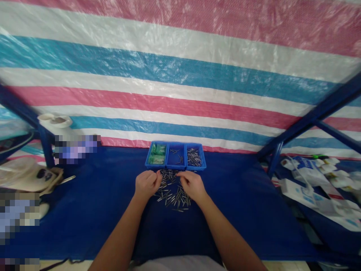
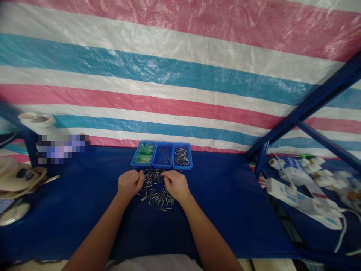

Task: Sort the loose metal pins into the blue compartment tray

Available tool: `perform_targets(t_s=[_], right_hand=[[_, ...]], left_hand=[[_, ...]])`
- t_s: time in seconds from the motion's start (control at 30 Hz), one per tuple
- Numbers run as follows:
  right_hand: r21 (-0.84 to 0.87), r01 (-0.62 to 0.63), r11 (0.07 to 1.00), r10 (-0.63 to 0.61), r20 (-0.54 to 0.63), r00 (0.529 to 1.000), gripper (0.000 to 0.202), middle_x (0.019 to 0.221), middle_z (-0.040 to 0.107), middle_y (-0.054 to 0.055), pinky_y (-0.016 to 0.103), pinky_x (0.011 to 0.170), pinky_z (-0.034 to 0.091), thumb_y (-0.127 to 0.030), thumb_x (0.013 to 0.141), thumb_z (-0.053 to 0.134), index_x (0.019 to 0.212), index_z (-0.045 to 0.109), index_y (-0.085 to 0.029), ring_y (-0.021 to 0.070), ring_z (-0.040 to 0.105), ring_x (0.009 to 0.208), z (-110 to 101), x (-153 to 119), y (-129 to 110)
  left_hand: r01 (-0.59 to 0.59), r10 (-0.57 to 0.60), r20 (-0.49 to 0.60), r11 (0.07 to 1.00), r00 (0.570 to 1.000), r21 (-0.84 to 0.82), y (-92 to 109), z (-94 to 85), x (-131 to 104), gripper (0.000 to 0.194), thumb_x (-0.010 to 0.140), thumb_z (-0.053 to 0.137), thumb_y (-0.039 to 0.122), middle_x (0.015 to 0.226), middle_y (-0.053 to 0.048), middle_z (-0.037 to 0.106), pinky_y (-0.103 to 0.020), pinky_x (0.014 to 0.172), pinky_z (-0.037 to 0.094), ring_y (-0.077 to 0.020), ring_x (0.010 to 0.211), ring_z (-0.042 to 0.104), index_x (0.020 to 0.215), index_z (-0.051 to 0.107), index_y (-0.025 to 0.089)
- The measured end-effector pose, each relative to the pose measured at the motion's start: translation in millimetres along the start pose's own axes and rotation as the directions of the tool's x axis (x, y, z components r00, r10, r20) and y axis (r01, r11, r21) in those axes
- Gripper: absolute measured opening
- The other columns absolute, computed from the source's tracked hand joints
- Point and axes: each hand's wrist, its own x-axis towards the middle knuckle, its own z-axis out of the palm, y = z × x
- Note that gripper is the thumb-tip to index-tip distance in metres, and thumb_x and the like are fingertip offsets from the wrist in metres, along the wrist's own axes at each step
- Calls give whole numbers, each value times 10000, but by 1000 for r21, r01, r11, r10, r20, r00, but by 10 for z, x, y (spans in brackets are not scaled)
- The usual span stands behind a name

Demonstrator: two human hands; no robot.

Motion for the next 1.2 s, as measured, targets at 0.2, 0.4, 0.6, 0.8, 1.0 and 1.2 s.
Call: perform_targets(t_s=[0.2,0.4,0.6,0.8,1.0,1.2], right_hand=[[6,-51,999,51,-7,999,244,843,747,32,230,724,526,-145,863,499,936,726,-194,131,683,723,-42,10,-27],[-46,-65,997,65,-2,998,244,610,666,-2,216,605,467,-183,864,501,907,741,-188,103,569,529,-22,19,-41],[-41,-108,993,107,-20,994,241,511,563,-31,203,563,421,-216,861,508,904,744,-193,93,498,479,-21,38,-31],[-11,-140,990,140,17,990,247,494,538,-42,199,534,394,-203,850,499,875,744,-193,86,462,448,-35,40,-20],[4,-162,987,162,29,986,246,494,555,-43,196,507,382,-201,842,499,874,743,-187,84,467,436,8,32,-11],[7,-149,989,148,64,987,242,694,689,5,218,614,456,-151,817,506,892,733,-192,115,585,580,73,27,14]], left_hand=[[31,-30,18,998,999,-55,66,10,28,386,834,572,104,485,49,404,-283,501,302,-95,459,393,526,361,200],[54,-53,26,997,998,-53,84,17,32,389,850,557,114,484,47,411,-282,509,304,-95,462,396,528,357,200],[68,-64,55,994,996,-87,120,19,58,377,862,535,123,486,44,426,-273,520,314,-97,472,408,528,378,199],[95,-82,120,990,989,-105,171,43,68,359,881,534,166,503,43,440,-266,532,328,-100,487,425,550,399,198],[194,-157,229,970,961,-148,188,92,35,308,910,494,231,567,12,538,-258,573,378,-119,557,512,605,506,195],[300,-232,324,937,917,-177,228,103,40,128,914,495,254,691,6,636,-259,628,437,-133,634,588,904,611,199]])
